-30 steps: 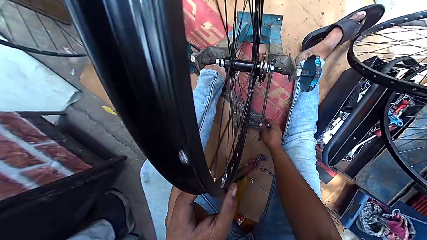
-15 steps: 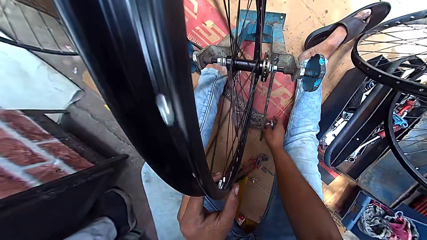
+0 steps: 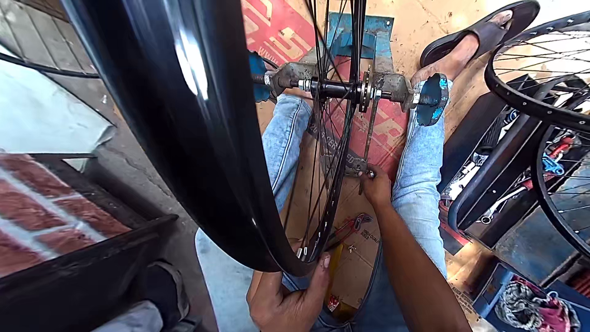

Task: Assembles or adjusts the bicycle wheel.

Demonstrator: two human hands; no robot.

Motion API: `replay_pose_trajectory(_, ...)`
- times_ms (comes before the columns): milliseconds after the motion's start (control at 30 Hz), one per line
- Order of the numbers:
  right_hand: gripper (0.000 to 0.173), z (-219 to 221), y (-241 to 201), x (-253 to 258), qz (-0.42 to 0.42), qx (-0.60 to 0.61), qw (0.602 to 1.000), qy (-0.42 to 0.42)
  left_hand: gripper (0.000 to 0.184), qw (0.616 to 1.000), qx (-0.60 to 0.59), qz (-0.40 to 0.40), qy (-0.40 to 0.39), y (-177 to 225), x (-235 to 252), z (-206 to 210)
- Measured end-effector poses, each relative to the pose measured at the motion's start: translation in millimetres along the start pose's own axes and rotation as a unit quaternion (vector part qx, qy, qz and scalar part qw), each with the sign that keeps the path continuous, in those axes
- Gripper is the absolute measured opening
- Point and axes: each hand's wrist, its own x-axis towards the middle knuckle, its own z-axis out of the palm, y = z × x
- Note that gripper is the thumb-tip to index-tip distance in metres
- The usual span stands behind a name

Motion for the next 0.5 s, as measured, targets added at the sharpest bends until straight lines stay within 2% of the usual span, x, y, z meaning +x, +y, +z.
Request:
replay_pose_trajectory(233, 0.033, 0.3, -0.4, 0.2, 0.001, -0.007, 1.0, 0.001, 0.034, 1.0, 0.016, -0.003, -0.003, -6.2, -5.1, 1.3)
replay_pose_trajectory(433, 0.035, 0.1, -0.6, 0.8, 0.004, -0.006, 1.0, -0.003, 0.068, 1.0, -0.006, -0.02, -0.002, -3.4, -5.2, -0.2)
replay_pose_trajectory(500, 0.035, -0.2, -0.9, 0.9, 0.005, -0.003, 1.0, -0.002, 0.073, 1.0, -0.016, -0.02, -0.002, -3.8, -5.0, -0.2)
